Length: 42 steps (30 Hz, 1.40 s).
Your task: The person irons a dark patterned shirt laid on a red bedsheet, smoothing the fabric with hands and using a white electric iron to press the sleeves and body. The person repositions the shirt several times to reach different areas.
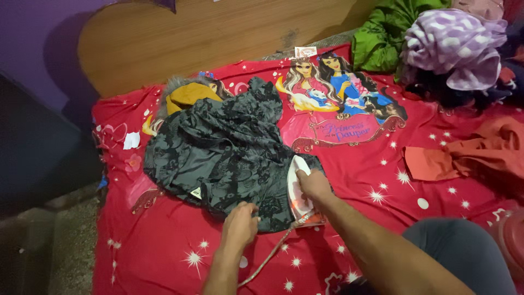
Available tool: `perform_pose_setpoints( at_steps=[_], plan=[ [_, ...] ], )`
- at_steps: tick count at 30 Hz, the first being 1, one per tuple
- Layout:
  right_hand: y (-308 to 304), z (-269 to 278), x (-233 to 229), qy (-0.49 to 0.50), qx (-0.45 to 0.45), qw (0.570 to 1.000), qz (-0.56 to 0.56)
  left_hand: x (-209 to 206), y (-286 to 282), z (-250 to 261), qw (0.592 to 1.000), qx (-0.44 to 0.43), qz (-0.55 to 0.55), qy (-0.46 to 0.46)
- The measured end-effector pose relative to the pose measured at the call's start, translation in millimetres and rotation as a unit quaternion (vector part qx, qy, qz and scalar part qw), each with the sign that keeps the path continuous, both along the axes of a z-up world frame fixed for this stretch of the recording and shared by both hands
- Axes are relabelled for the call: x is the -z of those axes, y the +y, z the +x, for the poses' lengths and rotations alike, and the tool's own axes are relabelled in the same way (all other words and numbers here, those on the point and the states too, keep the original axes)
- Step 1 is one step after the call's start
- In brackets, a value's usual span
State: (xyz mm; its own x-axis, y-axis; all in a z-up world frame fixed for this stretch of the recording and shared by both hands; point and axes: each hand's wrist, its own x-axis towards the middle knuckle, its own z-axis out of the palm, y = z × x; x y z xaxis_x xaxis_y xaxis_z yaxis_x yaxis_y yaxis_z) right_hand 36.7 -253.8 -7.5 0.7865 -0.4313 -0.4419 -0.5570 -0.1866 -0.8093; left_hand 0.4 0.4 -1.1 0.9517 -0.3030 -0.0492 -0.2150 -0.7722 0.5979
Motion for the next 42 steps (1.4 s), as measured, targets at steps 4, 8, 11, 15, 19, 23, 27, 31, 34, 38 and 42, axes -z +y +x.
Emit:
perform_pose_setpoints(
  at_steps=[4, 8, 11, 15, 19, 23, 27, 31, 34, 38, 42],
  plan=[
    [-13.4, 13.4, 9.1, 0.005, -0.038, 0.999, -0.034, 5.0, 1.7, 1.5, 1.0, -0.003, -0.004, 0.0],
    [-24.0, 21.8, 12.2, 0.015, -0.031, 0.999, -0.031, 8.4, 1.7, 1.8, 1.0, 0.0, -0.008, -0.002],
    [-29.6, 26.8, 8.7, 0.019, -0.046, 0.998, -0.045, 6.4, 1.9, 0.0, 1.0, -0.013, -0.006, 0.012],
    [-32.9, 30.8, -2.0, 0.007, -0.043, 0.996, -0.075, -1.0, 1.4, -3.0, 0.999, -0.014, 0.011, 0.03],
    [-40.5, 29.9, -16.7, 0.078, -0.065, 0.99, -0.097, -8.7, -3.0, -3.1, 0.998, -0.029, 0.015, 0.057],
    [-51.4, 24.5, -14.5, 0.087, -0.057, 0.989, -0.102, -11.0, -2.0, -5.0, 0.999, -0.019, 0.006, 0.041],
    [-65.5, 17.2, 4.3, 0.016, -0.05, 0.998, -0.022, -11.0, -4.1, -4.8, 0.997, -0.024, 0.037, 0.058],
    [-75.4, 15.6, 23.8, 0.02, -0.045, 0.998, -0.026, -11.5, -4.1, -4.5, 0.999, -0.008, 0.016, 0.037],
    [-82.4, 10.0, 35.1, 0.004, -0.057, 0.998, -0.014, -11.3, -3.5, -5.3, 0.999, -0.015, 0.018, 0.046],
    [-87.3, 3.8, 40.3, 0.007, -0.114, 0.992, -0.053, -9.2, -3.7, -3.8, 0.999, -0.013, 0.019, 0.046],
    [-79.5, -9.9, 33.8, -0.004, -0.095, 0.995, 0.018, -5.2, -4.7, -2.1, 0.999, -0.002, 0.029, 0.03]
  ],
)
